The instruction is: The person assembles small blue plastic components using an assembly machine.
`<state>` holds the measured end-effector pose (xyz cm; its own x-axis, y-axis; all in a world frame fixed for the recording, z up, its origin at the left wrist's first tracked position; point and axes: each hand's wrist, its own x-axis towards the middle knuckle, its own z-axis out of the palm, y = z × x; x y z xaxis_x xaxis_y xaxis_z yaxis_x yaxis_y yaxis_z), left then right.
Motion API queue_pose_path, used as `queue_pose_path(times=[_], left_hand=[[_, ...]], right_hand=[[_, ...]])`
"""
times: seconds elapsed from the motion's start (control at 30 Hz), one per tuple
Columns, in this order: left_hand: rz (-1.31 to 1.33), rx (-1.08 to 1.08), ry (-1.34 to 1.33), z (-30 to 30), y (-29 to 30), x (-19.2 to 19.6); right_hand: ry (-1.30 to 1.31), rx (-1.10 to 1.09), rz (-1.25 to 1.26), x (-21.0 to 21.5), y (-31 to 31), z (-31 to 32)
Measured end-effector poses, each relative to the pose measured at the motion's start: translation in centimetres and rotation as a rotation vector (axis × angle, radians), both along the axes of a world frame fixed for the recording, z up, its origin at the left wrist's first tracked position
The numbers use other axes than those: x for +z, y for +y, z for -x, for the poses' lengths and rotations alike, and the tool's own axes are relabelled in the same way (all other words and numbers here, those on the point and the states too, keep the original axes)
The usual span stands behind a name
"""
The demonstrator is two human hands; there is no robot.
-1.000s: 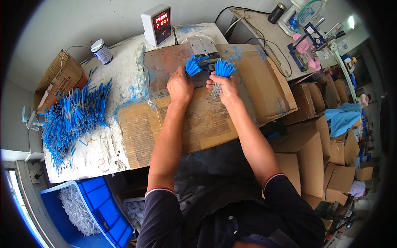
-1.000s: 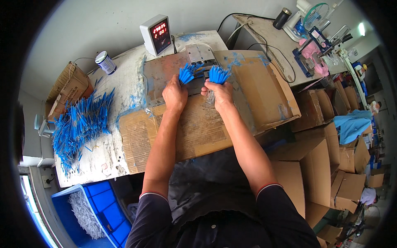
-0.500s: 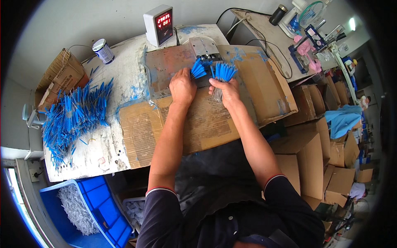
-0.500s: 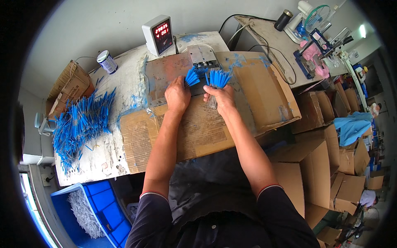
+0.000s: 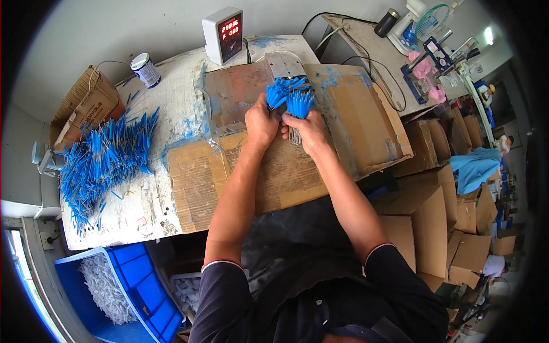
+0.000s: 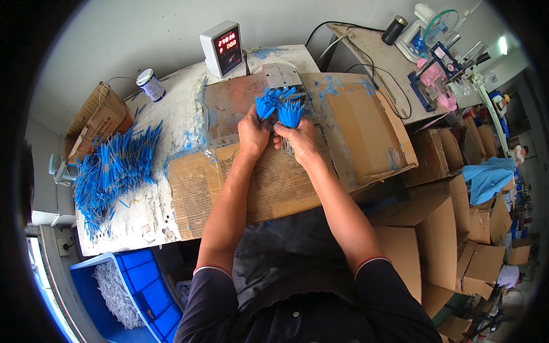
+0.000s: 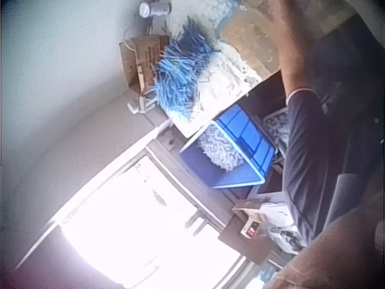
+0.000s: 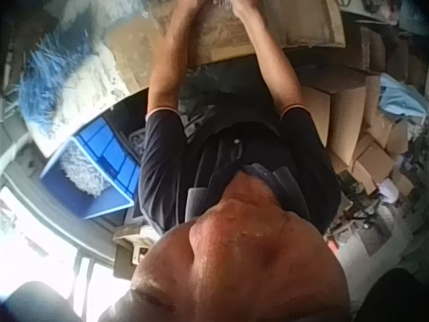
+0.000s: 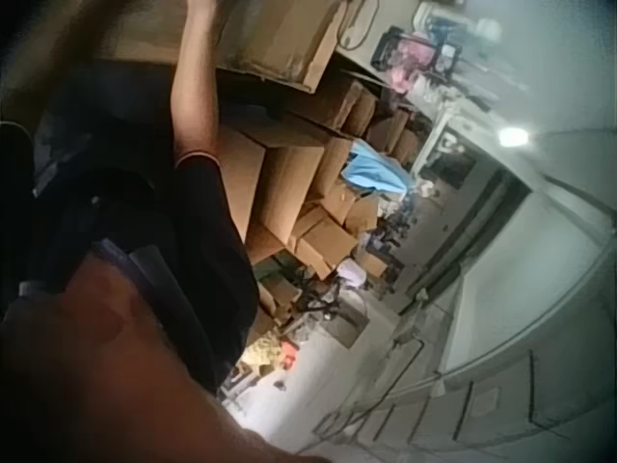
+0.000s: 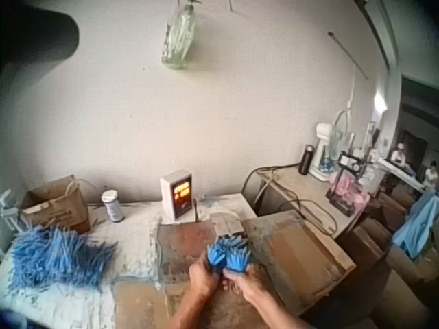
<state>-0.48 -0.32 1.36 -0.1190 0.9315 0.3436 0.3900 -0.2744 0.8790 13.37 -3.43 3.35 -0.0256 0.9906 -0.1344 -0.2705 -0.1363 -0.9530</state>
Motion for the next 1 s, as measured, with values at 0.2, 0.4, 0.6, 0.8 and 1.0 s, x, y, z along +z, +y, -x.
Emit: queue_pose_path(times=[0.2, 0.4, 0.6, 0.8, 1.0], left_hand=[[-0.087, 0.075, -0.115, 0.0, 0.3, -0.4], [-0.017, 0.168, -0.282, 0.3, 0.8, -0.8], [-0.025, 0.174, -0.188, 0.4, 0.4, -0.6], [0.007, 0.215, -0.17, 0.6, 0.3, -0.4], [0.026, 0.23, -0.167, 0.5, 0.1, 0.3]], right_hand=[[-0.027, -0.131, -0.012, -0.6, 0.1, -0.2], [-0.134, -0.385, -0.05, -1.5, 2.1, 0.0], [-0.174, -0.42, -0.061, -1.6, 2.6, 0.6], [-0.18, -0.403, -0.031, -1.2, 2.6, 0.6], [-0.212, -0.405, -0.01, -0.8, 3.1, 0.6]])
